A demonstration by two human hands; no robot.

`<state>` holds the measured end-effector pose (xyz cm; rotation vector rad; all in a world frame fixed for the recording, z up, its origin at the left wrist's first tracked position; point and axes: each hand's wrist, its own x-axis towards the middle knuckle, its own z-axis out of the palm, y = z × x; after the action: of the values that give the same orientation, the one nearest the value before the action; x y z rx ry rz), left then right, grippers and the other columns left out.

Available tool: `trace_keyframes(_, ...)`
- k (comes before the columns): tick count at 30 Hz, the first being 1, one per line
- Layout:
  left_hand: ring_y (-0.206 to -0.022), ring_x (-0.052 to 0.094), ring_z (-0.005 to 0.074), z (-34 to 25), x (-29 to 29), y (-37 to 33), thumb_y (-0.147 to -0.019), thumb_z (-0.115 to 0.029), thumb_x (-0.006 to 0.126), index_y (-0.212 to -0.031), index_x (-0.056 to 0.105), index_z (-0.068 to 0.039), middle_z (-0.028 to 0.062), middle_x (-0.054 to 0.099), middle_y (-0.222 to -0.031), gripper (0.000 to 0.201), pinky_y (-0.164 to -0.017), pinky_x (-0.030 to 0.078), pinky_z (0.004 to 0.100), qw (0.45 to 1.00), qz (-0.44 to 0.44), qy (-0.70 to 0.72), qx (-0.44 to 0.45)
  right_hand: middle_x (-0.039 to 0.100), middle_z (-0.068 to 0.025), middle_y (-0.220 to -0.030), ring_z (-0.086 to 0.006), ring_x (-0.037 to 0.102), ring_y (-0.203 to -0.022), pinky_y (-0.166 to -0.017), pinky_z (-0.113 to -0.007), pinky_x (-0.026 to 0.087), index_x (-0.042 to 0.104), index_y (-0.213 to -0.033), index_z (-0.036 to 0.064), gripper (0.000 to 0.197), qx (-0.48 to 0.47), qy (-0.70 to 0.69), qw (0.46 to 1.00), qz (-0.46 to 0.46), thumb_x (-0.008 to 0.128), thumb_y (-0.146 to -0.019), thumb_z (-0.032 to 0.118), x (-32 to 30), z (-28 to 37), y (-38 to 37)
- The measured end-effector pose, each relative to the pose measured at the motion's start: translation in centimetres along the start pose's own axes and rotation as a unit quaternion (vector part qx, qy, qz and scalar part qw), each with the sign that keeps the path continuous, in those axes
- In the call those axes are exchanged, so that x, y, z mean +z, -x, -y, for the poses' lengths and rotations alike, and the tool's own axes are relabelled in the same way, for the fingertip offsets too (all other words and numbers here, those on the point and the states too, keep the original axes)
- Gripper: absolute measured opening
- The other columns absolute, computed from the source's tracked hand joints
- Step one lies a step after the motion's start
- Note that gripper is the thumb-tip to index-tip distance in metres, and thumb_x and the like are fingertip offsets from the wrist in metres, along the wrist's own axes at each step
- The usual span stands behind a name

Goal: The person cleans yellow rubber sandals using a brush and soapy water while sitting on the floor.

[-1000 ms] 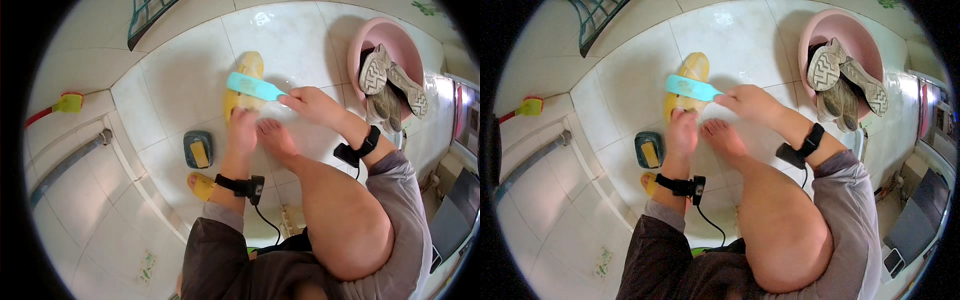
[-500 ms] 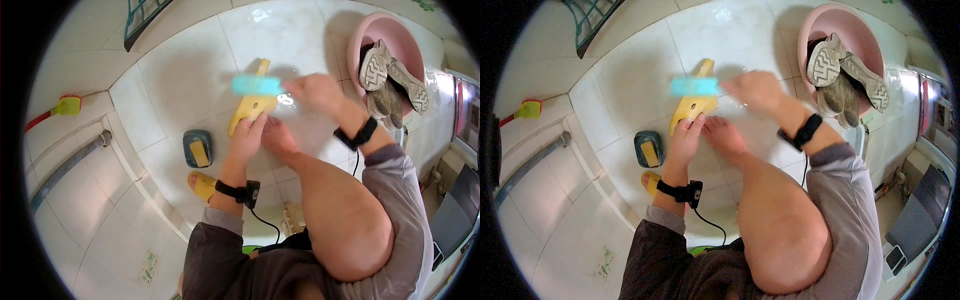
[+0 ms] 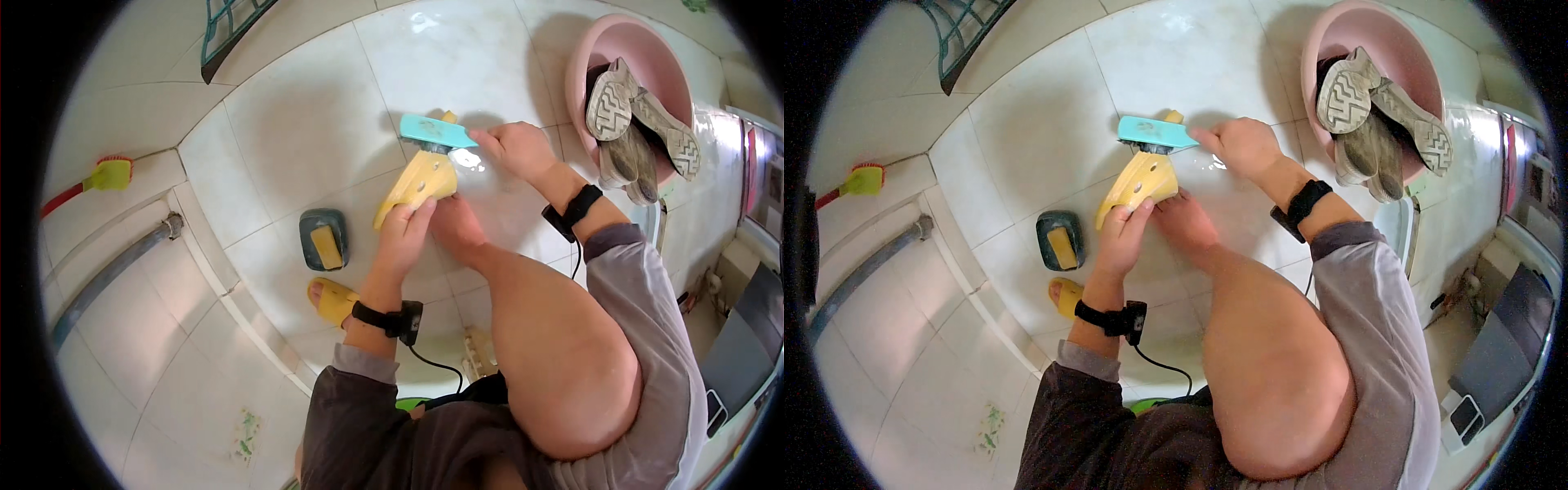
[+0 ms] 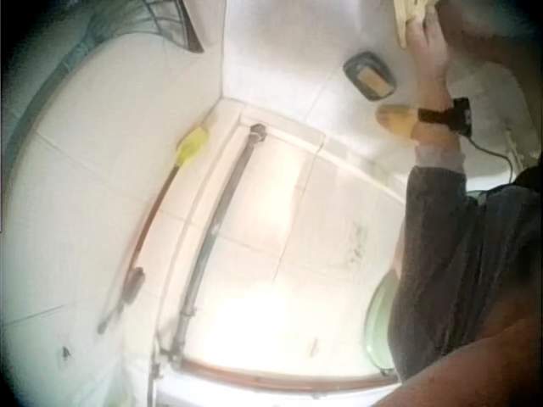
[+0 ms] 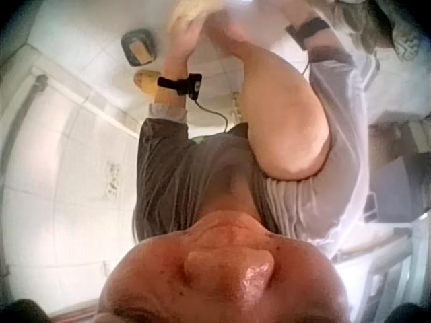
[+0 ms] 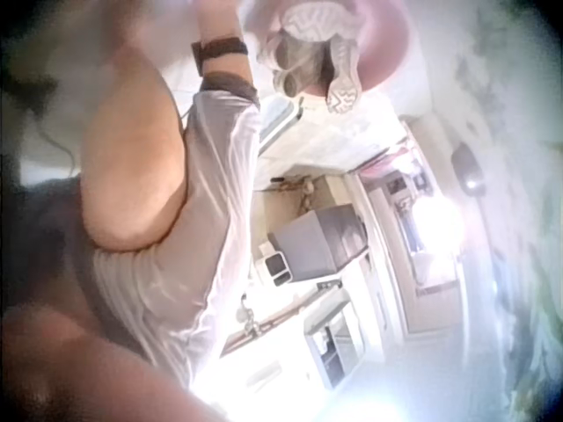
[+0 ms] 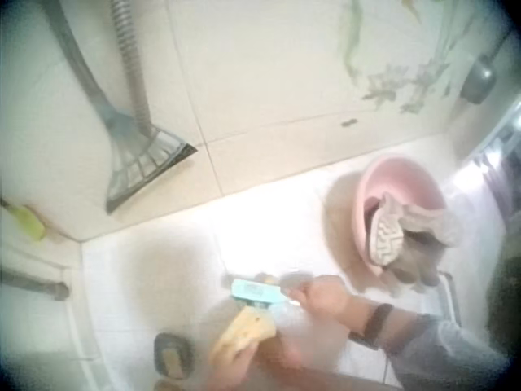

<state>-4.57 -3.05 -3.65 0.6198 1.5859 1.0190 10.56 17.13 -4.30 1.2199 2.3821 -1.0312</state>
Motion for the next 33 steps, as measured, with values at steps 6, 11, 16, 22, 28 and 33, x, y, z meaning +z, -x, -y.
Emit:
trace_keyframes(6,-0.101,0.058,0.0122,0.2,0.3,-0.5,-0.097,-0.018,0.056,-0.112,0.064,0.003,0.0047,0.066,-0.108,0.028,-0.089,0.044,0.0268,0.997,-0.004,0.071,0.011,0.067,-0.0147,-0.070,-0.0336,0.067,-0.071,-0.068,-0.044,0.052,0.074,-0.079,0.0135,0.062,-0.017,0.067,0.997,-0.021,0.037,-0.093,0.062,0.6,0.4,0.7)
trace_keyframes(11,-0.098,0.059,0.0119,0.6,0.4,-0.3,-0.097,-0.019,0.056,-0.110,0.065,0.004,0.0046,0.067,-0.106,0.028,-0.088,0.044,0.0276,0.994,-0.034,0.093,0.049,0.069,-0.0137,-0.076,-0.0315,0.068,-0.074,-0.070,-0.044,0.052,0.074,-0.083,0.0147,0.058,0.051,0.092,0.994,0.018,0.039,-0.094,0.059,-0.3,2.2,0.8)
trace_keyframes(16,-0.097,0.059,0.0120,-0.5,-0.2,0.1,-0.096,-0.021,0.057,-0.109,0.065,0.005,0.0064,0.067,-0.105,0.030,-0.087,0.045,0.0281,1.000,-0.018,0.000,0.002,0.068,-0.0187,-0.080,-0.0373,0.066,-0.081,-0.076,-0.045,0.051,0.074,-0.089,0.0101,0.058,0.076,-0.016,0.997,0.005,0.044,-0.092,0.060,-1.1,-2.1,-0.9)
trace_keyframes(22,-0.095,0.060,0.0129,0.9,0.0,0.1,-0.096,-0.023,0.058,-0.108,0.064,0.006,0.0085,0.068,-0.103,0.033,-0.085,0.046,0.0280,0.996,-0.066,0.051,0.032,0.070,-0.0147,-0.086,-0.0365,0.067,-0.080,-0.070,-0.044,0.053,0.073,-0.098,0.0179,0.052,-0.030,0.073,0.995,0.061,0.037,-0.096,0.056,0.0,3.2,1.9)
trace_keyframes(28,-0.097,0.060,0.0142,0.1,0.3,-0.3,-0.096,-0.022,0.056,-0.110,0.064,0.006,0.0085,0.067,-0.106,0.032,-0.086,0.046,0.0281,0.998,-0.065,0.025,0.010,0.070,-0.0159,-0.087,-0.0348,0.067,-0.082,-0.078,-0.045,0.052,0.074,-0.091,0.0136,0.061,0.026,0.044,0.999,-0.007,0.037,-0.093,0.062,-0.4,1.6,0.9)
trace_keyframes(33,-0.095,0.060,0.0139,0.9,-0.3,0.0,-0.097,-0.022,0.056,-0.110,0.064,0.005,0.0075,0.067,-0.104,0.031,-0.085,0.046,0.0282,0.997,-0.070,0.033,0.026,0.069,-0.0166,-0.079,-0.0367,0.067,-0.080,-0.079,-0.044,0.051,0.074,-0.090,0.0144,0.064,0.131,-0.005,0.991,0.027,0.035,-0.093,0.064,0.4,-4.9,-2.2)
